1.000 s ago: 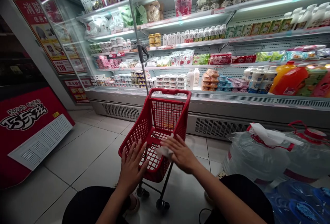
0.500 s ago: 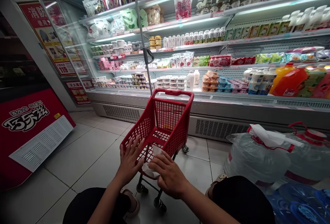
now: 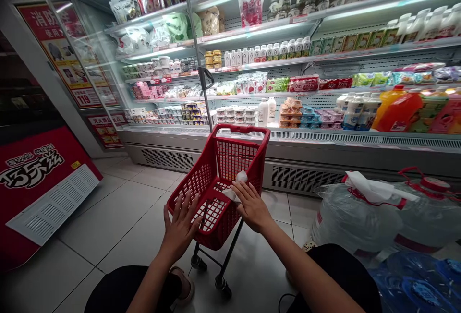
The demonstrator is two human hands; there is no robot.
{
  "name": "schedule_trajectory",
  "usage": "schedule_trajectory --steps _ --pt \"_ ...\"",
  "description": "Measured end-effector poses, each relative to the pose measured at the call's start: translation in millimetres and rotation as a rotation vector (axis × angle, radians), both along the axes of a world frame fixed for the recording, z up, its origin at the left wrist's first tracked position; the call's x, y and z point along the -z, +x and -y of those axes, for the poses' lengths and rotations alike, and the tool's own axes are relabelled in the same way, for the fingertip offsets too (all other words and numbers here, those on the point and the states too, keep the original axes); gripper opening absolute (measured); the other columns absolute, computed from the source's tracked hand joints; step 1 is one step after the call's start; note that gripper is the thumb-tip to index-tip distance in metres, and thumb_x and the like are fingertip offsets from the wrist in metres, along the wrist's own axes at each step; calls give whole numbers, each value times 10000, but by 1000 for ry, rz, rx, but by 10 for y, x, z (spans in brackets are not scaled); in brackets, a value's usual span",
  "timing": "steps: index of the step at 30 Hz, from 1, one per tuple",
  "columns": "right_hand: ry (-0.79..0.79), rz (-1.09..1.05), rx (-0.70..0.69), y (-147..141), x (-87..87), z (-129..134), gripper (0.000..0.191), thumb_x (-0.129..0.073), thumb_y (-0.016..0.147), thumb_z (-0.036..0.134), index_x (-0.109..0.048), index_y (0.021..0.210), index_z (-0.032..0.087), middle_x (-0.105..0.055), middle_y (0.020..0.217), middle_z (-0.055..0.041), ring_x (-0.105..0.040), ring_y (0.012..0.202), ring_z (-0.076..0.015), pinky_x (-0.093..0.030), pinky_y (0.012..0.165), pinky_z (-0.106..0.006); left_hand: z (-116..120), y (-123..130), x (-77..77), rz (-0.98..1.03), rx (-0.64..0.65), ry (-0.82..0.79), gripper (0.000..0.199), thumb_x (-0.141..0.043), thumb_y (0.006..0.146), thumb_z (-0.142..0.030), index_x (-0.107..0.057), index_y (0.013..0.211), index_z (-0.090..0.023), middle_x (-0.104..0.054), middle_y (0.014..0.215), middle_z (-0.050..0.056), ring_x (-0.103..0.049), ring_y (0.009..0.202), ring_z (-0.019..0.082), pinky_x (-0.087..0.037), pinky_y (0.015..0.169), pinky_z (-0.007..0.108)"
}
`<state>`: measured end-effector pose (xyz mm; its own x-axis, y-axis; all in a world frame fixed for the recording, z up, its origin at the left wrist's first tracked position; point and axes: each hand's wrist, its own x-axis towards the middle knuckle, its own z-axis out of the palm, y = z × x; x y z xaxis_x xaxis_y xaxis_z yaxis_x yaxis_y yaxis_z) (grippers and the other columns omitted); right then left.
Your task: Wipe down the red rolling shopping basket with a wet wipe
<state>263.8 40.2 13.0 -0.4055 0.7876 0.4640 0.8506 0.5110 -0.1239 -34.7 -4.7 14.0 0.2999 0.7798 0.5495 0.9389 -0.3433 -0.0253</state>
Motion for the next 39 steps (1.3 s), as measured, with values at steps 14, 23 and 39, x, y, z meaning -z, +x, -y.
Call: schedule_trajectory --steps 14,23,39 --pt "135 -121 -93 -339 23 229 519 -438 953 161 -562 1457 177 -597 1498 -80 -422 1489 -231 -252 1306 -491 118 325 15 -89 136 44 656 -424 1086 -396 -134 1674 -374 -306 1714 27 -218 1602 283 82 1280 613" --pt "191 -115 -320 -997 130 495 427 -522 1036 258 -547 1461 240 -628 1468 -43 -454 1466 -203 -238 1312 -460 59 -110 -101 -125 213 -22 738 -423 1074 -383 -25 1685 -275 -248 1735 57 -175 1613 258 110 1285 548" --pt "307 4 59 13 1 60 628 -375 1072 214 -219 1677 279 -406 1660 -7 -346 1549 -202 -199 1307 -479 -11 -145 -162 -150 111 -17 700 -354 1094 -521 -34 1687 -330 -263 1727 45 -226 1602 250 197 1253 570"
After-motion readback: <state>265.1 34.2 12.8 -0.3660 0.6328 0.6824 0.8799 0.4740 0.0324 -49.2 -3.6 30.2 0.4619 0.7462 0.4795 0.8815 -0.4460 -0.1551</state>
